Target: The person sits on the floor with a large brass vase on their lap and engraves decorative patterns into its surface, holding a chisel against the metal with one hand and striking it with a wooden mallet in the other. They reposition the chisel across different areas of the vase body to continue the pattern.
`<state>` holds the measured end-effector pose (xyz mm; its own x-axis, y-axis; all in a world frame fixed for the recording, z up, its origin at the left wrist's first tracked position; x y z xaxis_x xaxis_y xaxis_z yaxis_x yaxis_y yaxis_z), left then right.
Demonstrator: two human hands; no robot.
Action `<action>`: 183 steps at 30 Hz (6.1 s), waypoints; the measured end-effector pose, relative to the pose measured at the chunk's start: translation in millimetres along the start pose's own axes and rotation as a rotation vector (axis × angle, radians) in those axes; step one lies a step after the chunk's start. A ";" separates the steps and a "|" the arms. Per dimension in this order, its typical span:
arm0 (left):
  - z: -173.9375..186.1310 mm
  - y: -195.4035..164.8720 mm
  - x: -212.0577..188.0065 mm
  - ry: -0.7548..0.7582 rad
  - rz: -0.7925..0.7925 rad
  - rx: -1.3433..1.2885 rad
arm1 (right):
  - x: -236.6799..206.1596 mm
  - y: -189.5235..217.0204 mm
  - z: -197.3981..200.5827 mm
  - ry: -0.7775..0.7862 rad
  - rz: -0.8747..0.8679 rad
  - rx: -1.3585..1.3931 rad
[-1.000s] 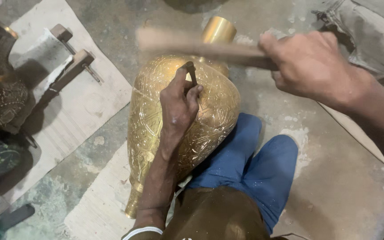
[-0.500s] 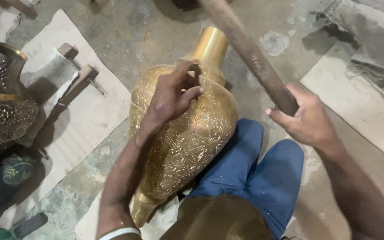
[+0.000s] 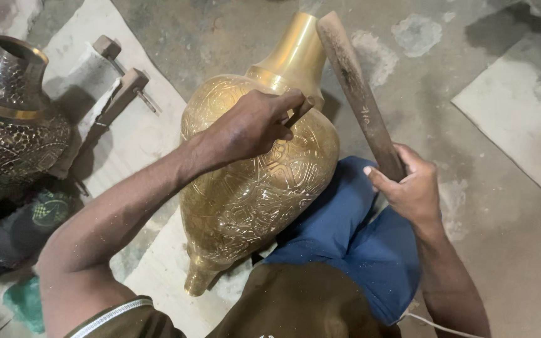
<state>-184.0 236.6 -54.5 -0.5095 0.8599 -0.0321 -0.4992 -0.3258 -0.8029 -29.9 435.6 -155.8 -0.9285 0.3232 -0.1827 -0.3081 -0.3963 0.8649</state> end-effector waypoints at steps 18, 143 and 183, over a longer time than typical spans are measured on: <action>-12.4 20.2 13.2 -0.018 0.088 0.004 | 74.5 45.2 26.3 0.070 0.333 -0.344; -24.6 43.1 23.2 0.187 0.188 0.121 | 55.0 -25.0 -2.3 0.168 0.069 0.007; -16.0 26.7 22.9 0.172 0.059 0.083 | 48.3 -0.9 -5.8 0.051 0.174 -0.198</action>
<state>-197.8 254.0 -86.2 -0.4157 0.8905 -0.1851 -0.5316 -0.4030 -0.7450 -75.7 446.6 -168.1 -0.9788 0.1936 -0.0669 -0.1727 -0.6038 0.7782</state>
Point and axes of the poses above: each hand's wrist, its own x-axis towards the middle knuckle, its own z-axis out of the back of the hand, y = z × x, the point moved 10 cm from there along x, towards the middle knuckle, and after that the axes turned 10 degrees about -x, right-handed, at the moved point
